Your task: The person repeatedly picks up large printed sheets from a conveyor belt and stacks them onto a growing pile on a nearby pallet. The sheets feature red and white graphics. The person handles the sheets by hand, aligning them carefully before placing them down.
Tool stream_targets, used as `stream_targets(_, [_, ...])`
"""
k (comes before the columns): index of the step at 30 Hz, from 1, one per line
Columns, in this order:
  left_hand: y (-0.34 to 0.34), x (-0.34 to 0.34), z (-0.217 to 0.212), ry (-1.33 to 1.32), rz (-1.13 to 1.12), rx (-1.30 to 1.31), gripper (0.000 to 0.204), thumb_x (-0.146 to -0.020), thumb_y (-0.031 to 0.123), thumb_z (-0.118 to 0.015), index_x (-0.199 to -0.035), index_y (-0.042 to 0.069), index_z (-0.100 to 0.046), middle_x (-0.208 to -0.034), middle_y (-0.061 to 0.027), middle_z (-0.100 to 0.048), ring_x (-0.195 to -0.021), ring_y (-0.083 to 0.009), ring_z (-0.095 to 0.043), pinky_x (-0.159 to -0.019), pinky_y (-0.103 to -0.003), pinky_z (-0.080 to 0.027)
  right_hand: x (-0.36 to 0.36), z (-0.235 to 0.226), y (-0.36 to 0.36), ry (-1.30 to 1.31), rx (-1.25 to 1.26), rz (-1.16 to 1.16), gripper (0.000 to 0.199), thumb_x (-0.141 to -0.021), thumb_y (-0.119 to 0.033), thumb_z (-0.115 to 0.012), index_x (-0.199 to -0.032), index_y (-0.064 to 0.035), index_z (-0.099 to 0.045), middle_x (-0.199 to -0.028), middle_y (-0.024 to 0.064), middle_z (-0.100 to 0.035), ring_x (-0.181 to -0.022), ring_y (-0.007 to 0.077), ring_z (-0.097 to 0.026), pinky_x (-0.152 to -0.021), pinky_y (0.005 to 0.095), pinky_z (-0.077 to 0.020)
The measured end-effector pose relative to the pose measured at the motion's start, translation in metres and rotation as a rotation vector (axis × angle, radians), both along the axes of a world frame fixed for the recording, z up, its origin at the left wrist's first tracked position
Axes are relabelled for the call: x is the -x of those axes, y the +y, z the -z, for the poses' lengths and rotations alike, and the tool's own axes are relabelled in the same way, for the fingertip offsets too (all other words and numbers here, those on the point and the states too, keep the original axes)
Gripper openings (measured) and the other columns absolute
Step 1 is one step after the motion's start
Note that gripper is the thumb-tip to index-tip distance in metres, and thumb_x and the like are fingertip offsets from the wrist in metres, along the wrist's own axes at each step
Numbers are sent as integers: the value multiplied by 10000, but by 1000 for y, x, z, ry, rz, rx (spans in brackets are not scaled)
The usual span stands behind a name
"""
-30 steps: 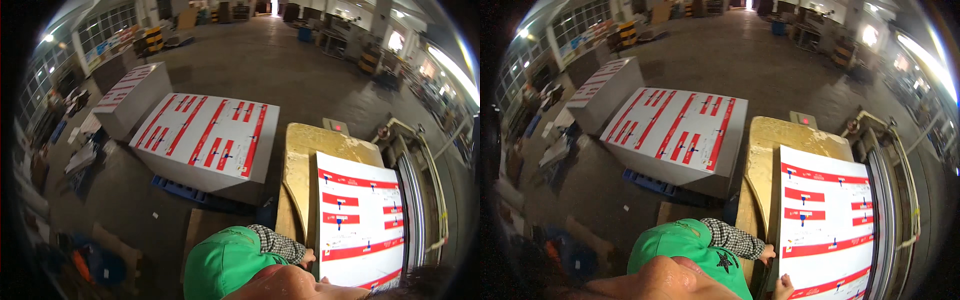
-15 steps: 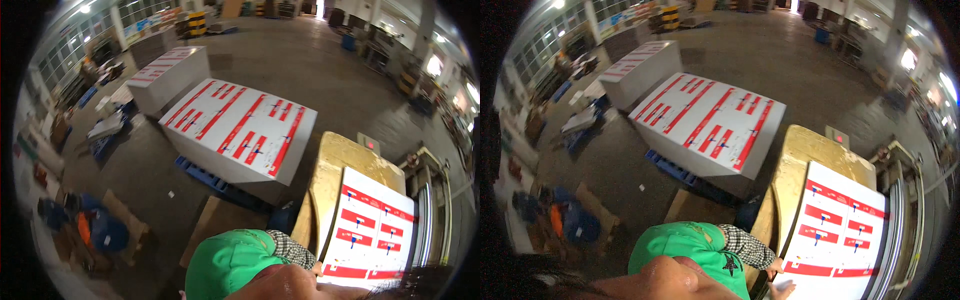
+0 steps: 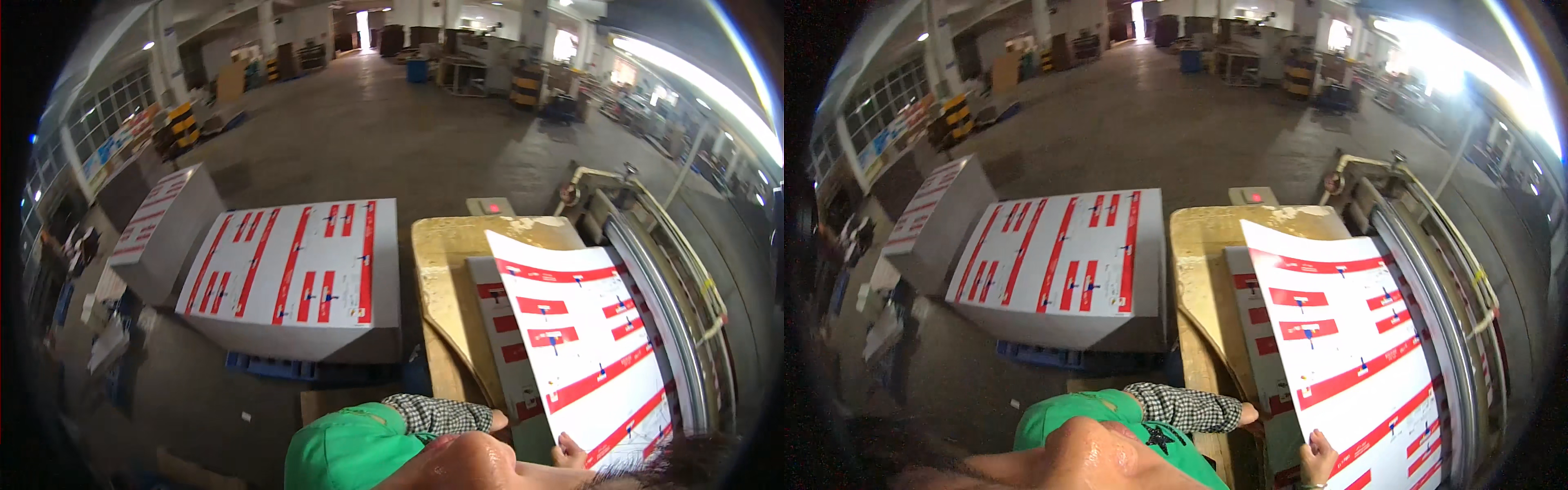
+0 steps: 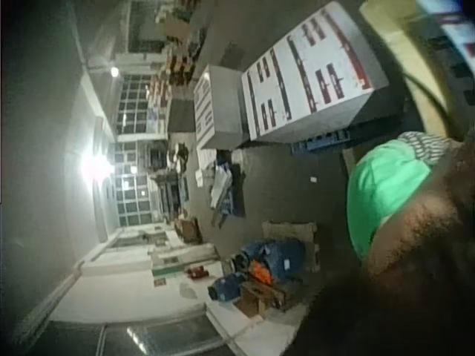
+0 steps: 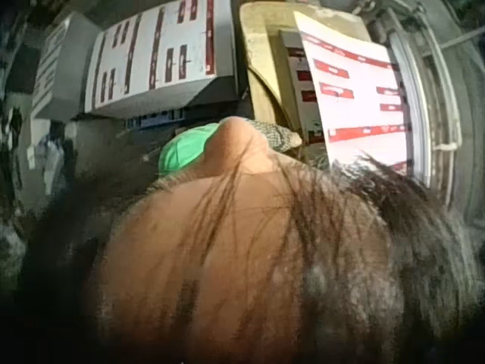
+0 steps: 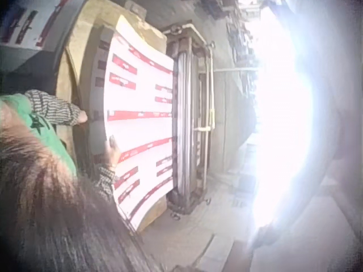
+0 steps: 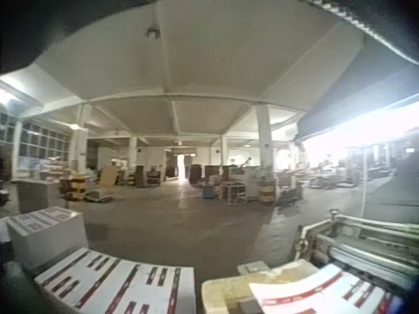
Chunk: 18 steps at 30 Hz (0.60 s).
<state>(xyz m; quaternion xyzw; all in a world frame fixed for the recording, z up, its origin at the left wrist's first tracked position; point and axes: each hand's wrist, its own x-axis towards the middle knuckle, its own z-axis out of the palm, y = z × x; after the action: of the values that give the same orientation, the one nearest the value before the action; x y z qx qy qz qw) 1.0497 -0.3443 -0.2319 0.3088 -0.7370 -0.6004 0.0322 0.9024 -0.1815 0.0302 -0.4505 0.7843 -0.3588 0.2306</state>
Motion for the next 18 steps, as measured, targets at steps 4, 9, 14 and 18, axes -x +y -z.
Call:
stream_targets(4, [5,-9,-48,66,-39,-349,291,-812,133,-472,-1043,-41,-503,-1060,-228,-549,-934,-338,-571,-746,-434,-471,-8,63,24,-25,61,15,399,-701,-32,-637,-1081,64,-559,-827,17,-597,-621,39,-450,-552,194,-376])
stream_targets(9, [-3,-17,-48,141,-55,-398,404,-864,123,-470,-1227,-29,-378,-1172,-199,-505,-1011,-350,-544,-798,-476,-480,-29,43,2,-40,-56,-156,267,-639,-94,-706,-882,-1,-652,-1037,161,-602,-1002,209,-549,-892,313,-407])
stream_targets(14, [9,-28,-100,195,-173,-935,441,-896,201,-482,-1273,10,-355,-1233,-147,-481,-1067,-303,-528,-858,-425,-471,9,52,-35,51,-247,111,350,-615,-138,-663,-876,87,-598,-904,192,-617,-842,280,-582,-806,329,-447])
stream_targets(18, [8,-34,-133,224,-129,-945,428,-889,164,-486,-1281,47,-361,-1247,-120,-477,-1061,-293,-533,-871,-414,-463,29,89,-43,185,-102,140,621,-620,-273,-714,-1088,81,-511,-1105,250,-526,-1083,354,-459,-946,402,-354])
